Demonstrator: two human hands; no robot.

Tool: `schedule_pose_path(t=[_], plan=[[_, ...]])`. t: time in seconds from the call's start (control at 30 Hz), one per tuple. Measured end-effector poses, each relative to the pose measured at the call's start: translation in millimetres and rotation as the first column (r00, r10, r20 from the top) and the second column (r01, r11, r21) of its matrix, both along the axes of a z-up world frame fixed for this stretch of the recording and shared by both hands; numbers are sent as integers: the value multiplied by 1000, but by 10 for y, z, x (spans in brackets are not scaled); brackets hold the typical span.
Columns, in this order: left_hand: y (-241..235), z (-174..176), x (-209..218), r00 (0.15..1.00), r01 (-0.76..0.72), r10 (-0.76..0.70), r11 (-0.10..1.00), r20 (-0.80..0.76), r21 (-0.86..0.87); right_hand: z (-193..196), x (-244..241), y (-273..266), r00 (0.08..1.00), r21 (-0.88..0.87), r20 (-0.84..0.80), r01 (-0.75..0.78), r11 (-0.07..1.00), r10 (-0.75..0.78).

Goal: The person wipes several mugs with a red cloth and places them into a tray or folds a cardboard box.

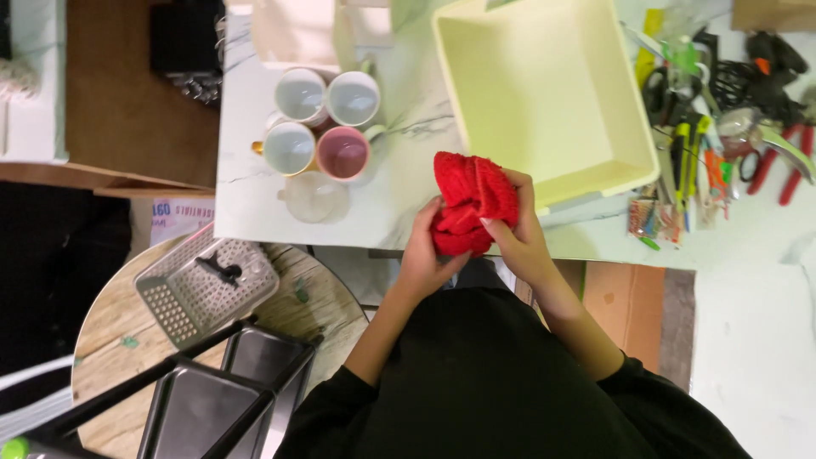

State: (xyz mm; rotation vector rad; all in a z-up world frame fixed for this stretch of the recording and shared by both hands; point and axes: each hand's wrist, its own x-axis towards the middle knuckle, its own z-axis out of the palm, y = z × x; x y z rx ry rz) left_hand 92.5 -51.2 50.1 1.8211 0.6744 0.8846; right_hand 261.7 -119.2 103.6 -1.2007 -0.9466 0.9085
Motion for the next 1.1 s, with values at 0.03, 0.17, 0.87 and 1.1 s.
schedule_pose_path(t=[0.03, 0.17, 0.87, 1.1], plan=[[-10, -88, 71, 1000, 22, -22, 1000, 1, -2, -51, 105, -93, 1000, -2, 1, 22, 1000, -22], [-87, -170, 468, 996, 90, -93, 976, -8, -196, -45, 489, -424, 987, 22, -51, 152, 988, -151], [124, 8, 1449, 901, -269, 374, 880, -220, 392, -403, 2062, -433, 444, 154, 804, 486, 860, -395], [27, 4, 1466, 810, -496, 312, 817, -497, -294, -921, 2288, -435, 654, -96, 720, 428, 899, -234]])
